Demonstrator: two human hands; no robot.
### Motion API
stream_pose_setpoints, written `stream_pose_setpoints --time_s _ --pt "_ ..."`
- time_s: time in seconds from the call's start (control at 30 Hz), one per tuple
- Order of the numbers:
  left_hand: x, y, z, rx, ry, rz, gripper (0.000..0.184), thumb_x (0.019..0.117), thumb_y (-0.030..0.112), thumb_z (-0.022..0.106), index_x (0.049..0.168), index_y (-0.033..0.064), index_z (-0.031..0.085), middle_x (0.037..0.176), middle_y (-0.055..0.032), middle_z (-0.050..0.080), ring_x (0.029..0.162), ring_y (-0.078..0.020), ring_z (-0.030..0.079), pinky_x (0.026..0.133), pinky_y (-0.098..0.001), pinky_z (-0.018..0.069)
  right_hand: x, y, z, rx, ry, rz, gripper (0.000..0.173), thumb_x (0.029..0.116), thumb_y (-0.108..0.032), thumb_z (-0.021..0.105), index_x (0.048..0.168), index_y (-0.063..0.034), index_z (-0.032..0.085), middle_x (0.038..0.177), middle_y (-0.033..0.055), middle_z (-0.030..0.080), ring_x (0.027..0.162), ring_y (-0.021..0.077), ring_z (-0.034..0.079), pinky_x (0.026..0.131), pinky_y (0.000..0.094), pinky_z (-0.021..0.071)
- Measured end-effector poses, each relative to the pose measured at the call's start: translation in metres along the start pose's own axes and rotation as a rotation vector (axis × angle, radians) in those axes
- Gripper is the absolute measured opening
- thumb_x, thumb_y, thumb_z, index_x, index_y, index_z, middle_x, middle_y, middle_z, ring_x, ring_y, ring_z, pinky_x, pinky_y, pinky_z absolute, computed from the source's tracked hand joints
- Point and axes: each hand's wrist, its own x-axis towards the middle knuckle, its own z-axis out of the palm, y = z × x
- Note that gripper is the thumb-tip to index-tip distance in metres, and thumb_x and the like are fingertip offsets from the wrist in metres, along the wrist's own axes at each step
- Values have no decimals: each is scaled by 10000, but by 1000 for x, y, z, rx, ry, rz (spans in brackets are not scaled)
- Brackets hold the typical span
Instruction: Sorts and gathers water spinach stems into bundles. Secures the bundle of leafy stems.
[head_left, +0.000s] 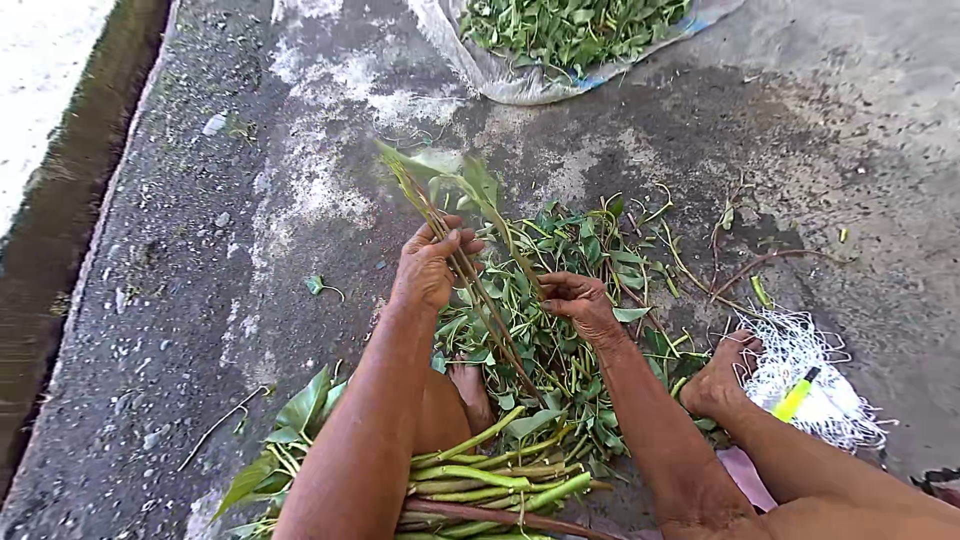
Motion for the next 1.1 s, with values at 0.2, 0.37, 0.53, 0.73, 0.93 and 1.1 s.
stream_pose_setpoints --time_s 0.2,0.37,0.53,0.73,0.93,1.1 --pt "-4 0 5 -54 21 17 210 1082 58 428 1241 97 560 996 -94 675 868 -259 709 755 -492 613 -1 -12 10 -115 -116 -49 296 837 69 704 1129 39 738 1031 59 756 904 87 713 870 279 603" --pt "0 -3 2 -83 36 72 286 1063 26 458 1339 82 508 1081 -138 678 895 -249 712 760 -429 619 -2 -11 8 -119 -208 -6 278 858 39 699 1133 31 740 994 29 750 900 61 694 875 258 585" --pt "-5 -1 6 -69 13 62 267 1078 63 452 1340 78 504 1093 -129 663 919 -258 709 815 -441 617 -4 -13 9 -56 -311 79 293 860 61 678 1150 47 717 1006 18 761 893 41 707 864 245 591" --pt "-6 0 5 -3 -33 24 230 1098 93 418 1322 79 466 1022 -155 709 888 -307 744 751 -467 638 -5 -11 13 4 -340 234 281 891 28 663 1169 29 709 975 13 765 867 61 718 825 255 603" --pt "-4 -5 10 -29 151 135 241 1085 81 455 1324 104 435 969 -99 643 828 -223 710 750 -403 629 -9 -17 45 -307 -280 224 588 875 -274 775 1372 -2 617 1239 154 661 1076 204 645 948 379 534" --pt "-6 -3 8 29 154 130 193 1088 114 460 1274 97 509 970 -65 633 828 -173 675 762 -364 603 -13 0 75 -734 -119 118 639 774 -360 875 1278 -12 692 1186 197 656 1072 328 638 932 506 532"
